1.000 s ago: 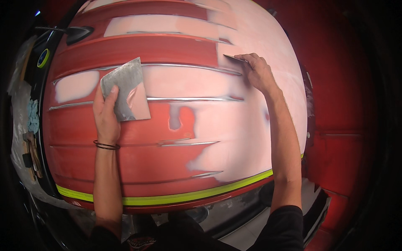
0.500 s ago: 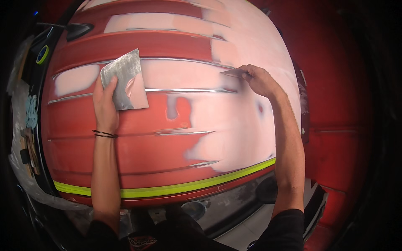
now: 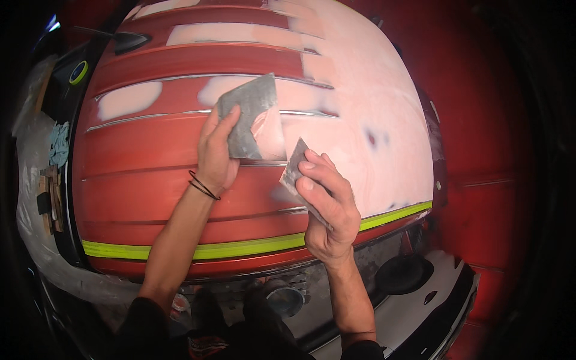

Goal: The person prepares the roof of a red truck by sanding the surface with a sanding block and then applying filler material using two metal spreaders to smooth out damaged areas.

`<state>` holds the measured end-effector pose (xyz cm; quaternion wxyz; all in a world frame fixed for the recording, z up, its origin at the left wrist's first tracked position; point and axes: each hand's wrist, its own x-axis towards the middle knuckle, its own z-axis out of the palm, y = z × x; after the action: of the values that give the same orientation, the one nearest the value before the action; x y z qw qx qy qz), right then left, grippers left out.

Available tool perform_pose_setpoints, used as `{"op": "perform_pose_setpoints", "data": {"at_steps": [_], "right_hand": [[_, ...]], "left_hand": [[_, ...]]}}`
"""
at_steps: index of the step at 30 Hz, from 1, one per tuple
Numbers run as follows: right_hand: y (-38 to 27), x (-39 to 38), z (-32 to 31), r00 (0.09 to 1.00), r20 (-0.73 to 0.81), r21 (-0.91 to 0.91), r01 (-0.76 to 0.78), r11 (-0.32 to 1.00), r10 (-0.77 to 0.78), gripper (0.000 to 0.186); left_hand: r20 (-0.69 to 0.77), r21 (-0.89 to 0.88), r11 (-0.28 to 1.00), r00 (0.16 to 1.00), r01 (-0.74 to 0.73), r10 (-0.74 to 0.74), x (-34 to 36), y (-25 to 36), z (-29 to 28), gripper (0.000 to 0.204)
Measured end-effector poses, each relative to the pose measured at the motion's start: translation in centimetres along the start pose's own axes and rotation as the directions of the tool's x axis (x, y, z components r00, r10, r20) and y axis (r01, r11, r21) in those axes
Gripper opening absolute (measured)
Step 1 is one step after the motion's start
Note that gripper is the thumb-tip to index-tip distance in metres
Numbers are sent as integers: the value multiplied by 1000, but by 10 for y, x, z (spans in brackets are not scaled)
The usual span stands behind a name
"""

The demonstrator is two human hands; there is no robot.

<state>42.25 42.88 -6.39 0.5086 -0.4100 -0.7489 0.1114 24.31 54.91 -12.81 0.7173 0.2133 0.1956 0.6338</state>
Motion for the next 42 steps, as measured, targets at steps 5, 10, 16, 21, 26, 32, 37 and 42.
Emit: {"op": "perform_pose_setpoints", "data": {"at_steps": [5,10,16,21,26,32,37,42], "right_hand": [[-46,-52,-32,993,111,-295,-4,955,38,48],[-120,-97,-47,982,184,-312,26,950,33,52],[-205,-146,-41,944,302,-171,-79,982,129,54],[-235,-137,-17,933,347,-109,-61,992,95,65],[-229,-111,-7,907,412,-293,46,955,83,65],[-266,-101,10,956,273,-362,2,932,104,64],[-289,-75,30,966,253,-380,44,924,58,62],[-293,-43,35,955,297,-377,136,916,-19,60]], "left_hand": [[93,-193,938,957,289,-276,-57,-49,47,39],[6,-234,867,893,440,-451,-159,-35,64,38],[-111,-304,814,830,496,-547,-280,24,43,41],[-256,-215,920,890,329,-378,-331,96,34,37],[-284,-143,981,944,131,-168,-348,171,24,34],[-291,336,933,928,-127,231,-336,224,-10,35],[-162,560,807,931,-186,328,-321,226,-12,36],[-41,614,750,938,-247,343,-314,215,10,37]]}}
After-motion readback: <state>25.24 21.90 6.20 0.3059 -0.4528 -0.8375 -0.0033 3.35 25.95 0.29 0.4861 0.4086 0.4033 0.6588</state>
